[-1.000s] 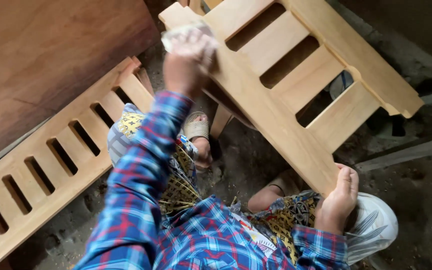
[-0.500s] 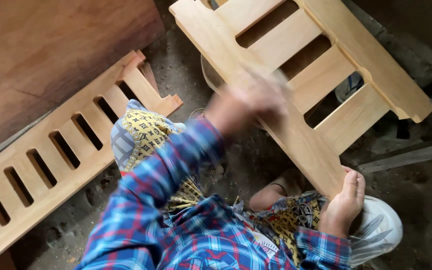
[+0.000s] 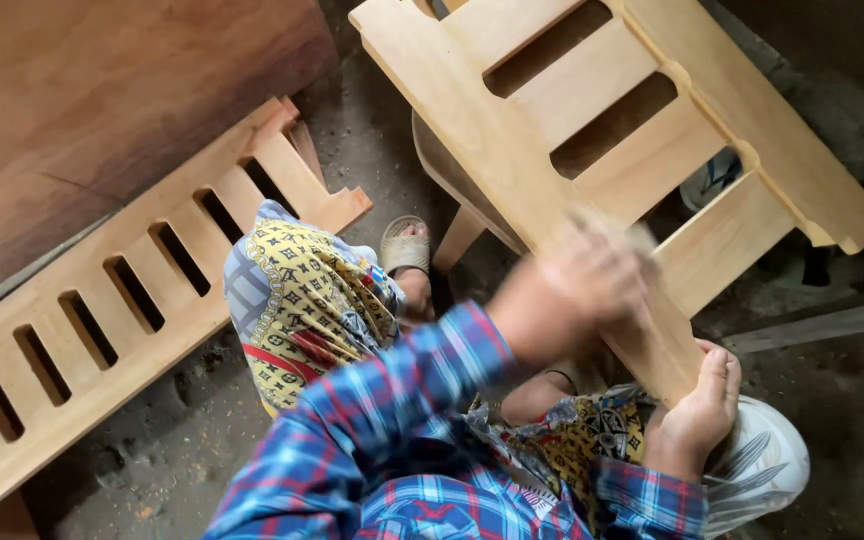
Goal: The person sits on the floor and sands a wooden chair backrest using a sanding block. They hold the piece with one hand and rub the sanding block over the flat surfaces and edges with the other hand.
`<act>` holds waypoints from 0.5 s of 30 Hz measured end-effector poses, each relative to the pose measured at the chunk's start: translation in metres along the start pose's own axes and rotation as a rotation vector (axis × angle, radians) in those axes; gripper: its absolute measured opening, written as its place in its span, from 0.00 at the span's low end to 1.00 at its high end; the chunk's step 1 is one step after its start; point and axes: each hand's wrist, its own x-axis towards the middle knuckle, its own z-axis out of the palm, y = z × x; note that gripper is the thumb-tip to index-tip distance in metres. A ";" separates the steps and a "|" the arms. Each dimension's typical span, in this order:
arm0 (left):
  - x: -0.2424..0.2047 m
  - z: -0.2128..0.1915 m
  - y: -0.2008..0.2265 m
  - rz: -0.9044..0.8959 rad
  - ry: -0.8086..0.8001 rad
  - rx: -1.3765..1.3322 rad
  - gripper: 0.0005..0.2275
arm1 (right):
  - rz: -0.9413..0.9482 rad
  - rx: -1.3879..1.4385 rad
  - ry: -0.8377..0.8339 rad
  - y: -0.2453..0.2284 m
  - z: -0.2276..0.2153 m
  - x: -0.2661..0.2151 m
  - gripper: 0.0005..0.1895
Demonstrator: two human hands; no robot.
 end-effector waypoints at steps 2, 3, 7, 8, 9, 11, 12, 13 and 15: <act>-0.013 0.017 0.038 -0.044 -0.018 -0.508 0.16 | 0.001 0.041 0.008 0.008 -0.006 0.004 0.14; -0.017 0.020 0.040 0.062 -0.135 -0.421 0.14 | 0.009 0.072 0.000 0.013 -0.007 0.006 0.14; 0.003 -0.017 -0.015 0.158 -0.067 -0.520 0.10 | 0.000 0.042 -0.007 -0.003 -0.002 -0.006 0.13; 0.013 -0.037 -0.042 0.161 -0.070 -0.519 0.10 | 0.001 0.047 -0.006 -0.002 -0.002 -0.005 0.13; 0.023 -0.057 -0.067 -0.159 -0.057 -0.693 0.08 | -0.001 0.013 -0.007 -0.001 -0.003 -0.004 0.13; 0.023 -0.058 -0.140 -0.479 -0.054 -0.858 0.10 | -0.003 -0.016 -0.002 -0.003 -0.004 -0.005 0.13; 0.009 -0.045 -0.188 -0.306 0.049 -0.382 0.12 | 0.003 -0.012 -0.010 -0.006 -0.003 -0.008 0.13; -0.008 -0.037 -0.236 -0.123 0.147 0.094 0.22 | 0.008 -0.009 -0.023 -0.010 0.000 -0.009 0.13; -0.012 -0.028 -0.249 -0.311 0.087 0.156 0.15 | -0.002 -0.011 -0.013 -0.008 -0.001 -0.007 0.13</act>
